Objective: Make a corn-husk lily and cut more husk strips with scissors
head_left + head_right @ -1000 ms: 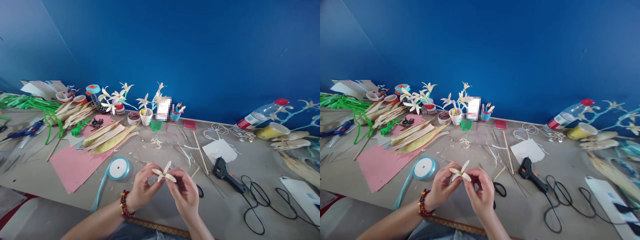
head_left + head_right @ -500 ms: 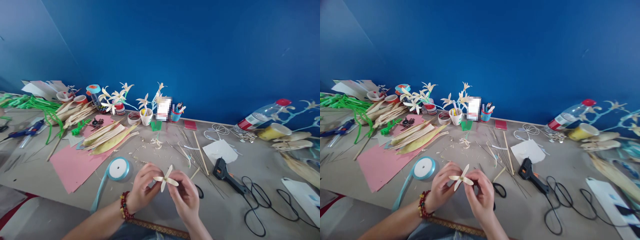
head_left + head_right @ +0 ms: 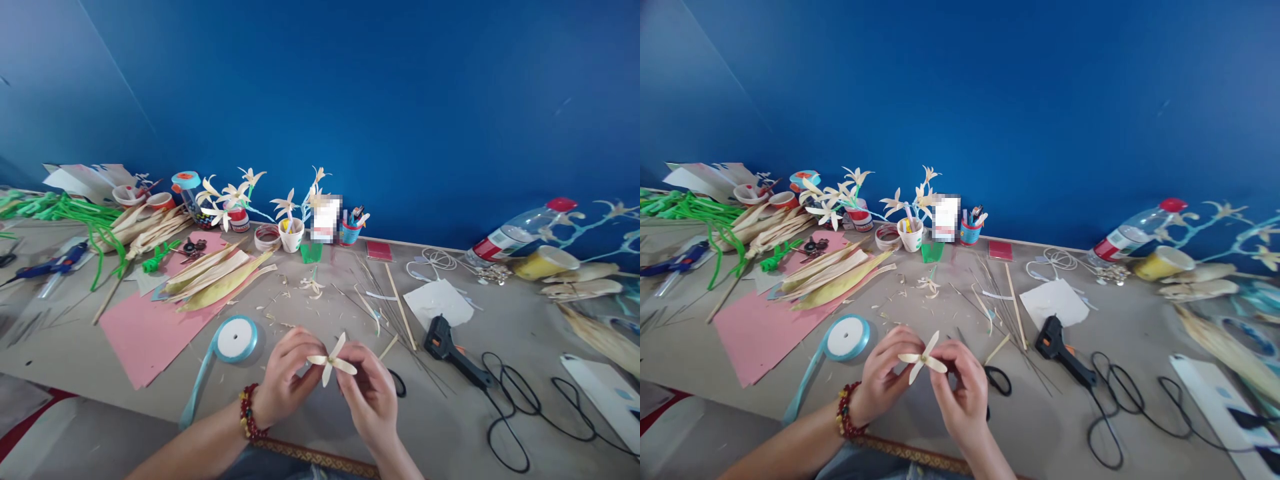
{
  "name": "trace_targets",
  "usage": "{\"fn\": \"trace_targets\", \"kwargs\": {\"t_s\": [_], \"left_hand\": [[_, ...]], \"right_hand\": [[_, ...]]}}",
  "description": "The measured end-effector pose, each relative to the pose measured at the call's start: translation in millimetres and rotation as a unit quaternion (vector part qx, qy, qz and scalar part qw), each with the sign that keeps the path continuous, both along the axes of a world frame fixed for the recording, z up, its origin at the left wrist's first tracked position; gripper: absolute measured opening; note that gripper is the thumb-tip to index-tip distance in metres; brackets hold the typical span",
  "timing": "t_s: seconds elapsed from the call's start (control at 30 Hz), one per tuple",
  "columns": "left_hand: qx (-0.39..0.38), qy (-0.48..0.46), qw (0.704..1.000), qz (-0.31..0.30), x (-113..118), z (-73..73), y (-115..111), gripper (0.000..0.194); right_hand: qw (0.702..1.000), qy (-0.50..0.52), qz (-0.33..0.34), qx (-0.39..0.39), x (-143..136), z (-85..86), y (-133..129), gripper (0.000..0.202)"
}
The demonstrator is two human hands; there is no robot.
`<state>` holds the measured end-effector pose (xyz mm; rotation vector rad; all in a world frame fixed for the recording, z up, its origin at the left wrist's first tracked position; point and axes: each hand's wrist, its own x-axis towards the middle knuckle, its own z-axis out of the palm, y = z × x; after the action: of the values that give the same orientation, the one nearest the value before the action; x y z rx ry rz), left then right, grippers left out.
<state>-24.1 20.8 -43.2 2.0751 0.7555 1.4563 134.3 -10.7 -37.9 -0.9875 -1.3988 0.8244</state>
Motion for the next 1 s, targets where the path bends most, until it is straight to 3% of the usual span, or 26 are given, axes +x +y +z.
{"fn": "trace_targets", "kwargs": {"t_s": [0.37,1.0], "left_hand": [[0.006,-0.001,1.0,0.007,1.3,-3.7,0.5,0.013],[-0.004,0.012,1.0,0.011,2.5,-0.1,-0.1,0.014]], "right_hand": [[0.999,-0.031,0.009,0.035,0.8,4.1,-0.7,0.015],[0.999,-0.035,-0.006,0.021,0.7,0.3,0.4,0.012]]}}
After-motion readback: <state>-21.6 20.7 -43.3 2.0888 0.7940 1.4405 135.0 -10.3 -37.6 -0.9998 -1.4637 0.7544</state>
